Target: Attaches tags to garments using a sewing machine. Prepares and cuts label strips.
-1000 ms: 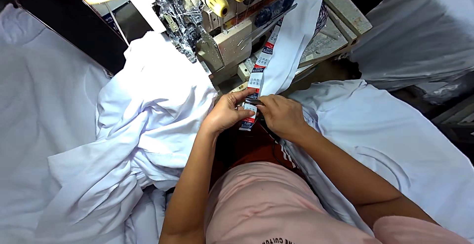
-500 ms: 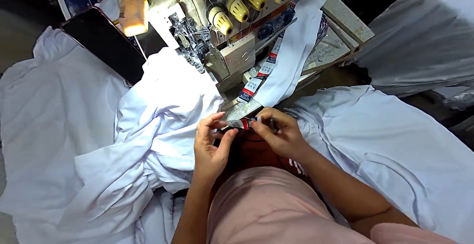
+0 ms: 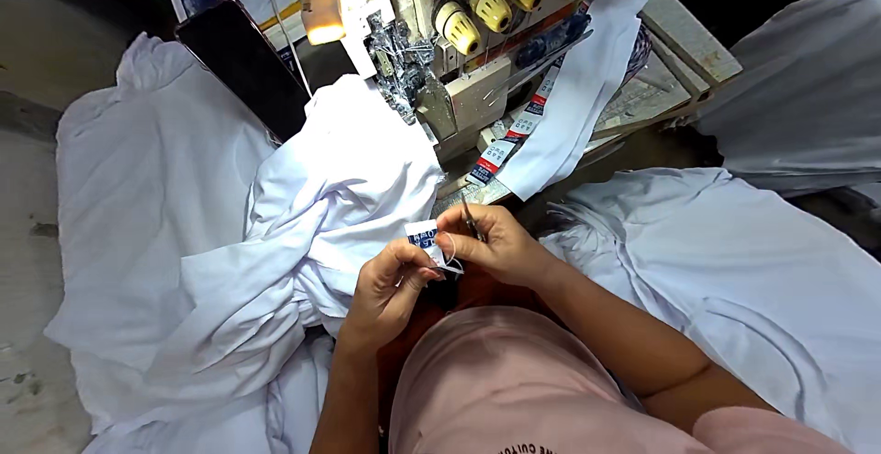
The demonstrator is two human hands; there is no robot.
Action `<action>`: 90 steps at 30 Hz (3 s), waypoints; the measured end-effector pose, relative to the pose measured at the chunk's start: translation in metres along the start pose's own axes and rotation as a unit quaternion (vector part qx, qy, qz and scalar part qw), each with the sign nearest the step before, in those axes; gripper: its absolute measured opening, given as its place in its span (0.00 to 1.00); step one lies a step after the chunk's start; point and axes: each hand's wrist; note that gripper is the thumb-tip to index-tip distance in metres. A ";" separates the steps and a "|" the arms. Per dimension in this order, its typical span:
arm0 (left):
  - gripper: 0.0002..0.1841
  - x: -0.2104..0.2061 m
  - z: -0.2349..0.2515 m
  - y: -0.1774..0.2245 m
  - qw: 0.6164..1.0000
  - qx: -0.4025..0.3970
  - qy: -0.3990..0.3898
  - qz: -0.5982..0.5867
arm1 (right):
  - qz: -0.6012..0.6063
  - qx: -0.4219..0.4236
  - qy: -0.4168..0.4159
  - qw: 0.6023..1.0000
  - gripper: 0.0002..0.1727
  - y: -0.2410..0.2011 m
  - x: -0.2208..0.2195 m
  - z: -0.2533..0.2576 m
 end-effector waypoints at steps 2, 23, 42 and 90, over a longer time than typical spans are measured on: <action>0.06 -0.002 -0.004 0.000 0.999 0.024 0.031 0.016 | -0.043 0.029 0.010 0.999 0.04 0.002 -0.007 0.001; 0.29 -0.020 -0.005 -0.003 0.967 0.132 0.202 -0.075 | -0.050 0.085 0.096 0.990 0.03 0.022 -0.014 -0.007; 0.20 -0.011 0.004 0.004 0.973 0.129 0.189 0.020 | -0.059 0.103 0.088 0.989 0.05 0.027 -0.013 -0.007; 0.06 0.026 0.103 -0.003 0.860 -0.006 0.033 0.508 | -0.318 0.037 0.057 0.946 0.30 0.003 0.012 0.046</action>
Point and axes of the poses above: each hand's wrist, its own z-axis towards the middle knuckle, its own x-axis out of the back of the hand, y = z × x, and after that the axes turned 13 degrees about z, right-handed
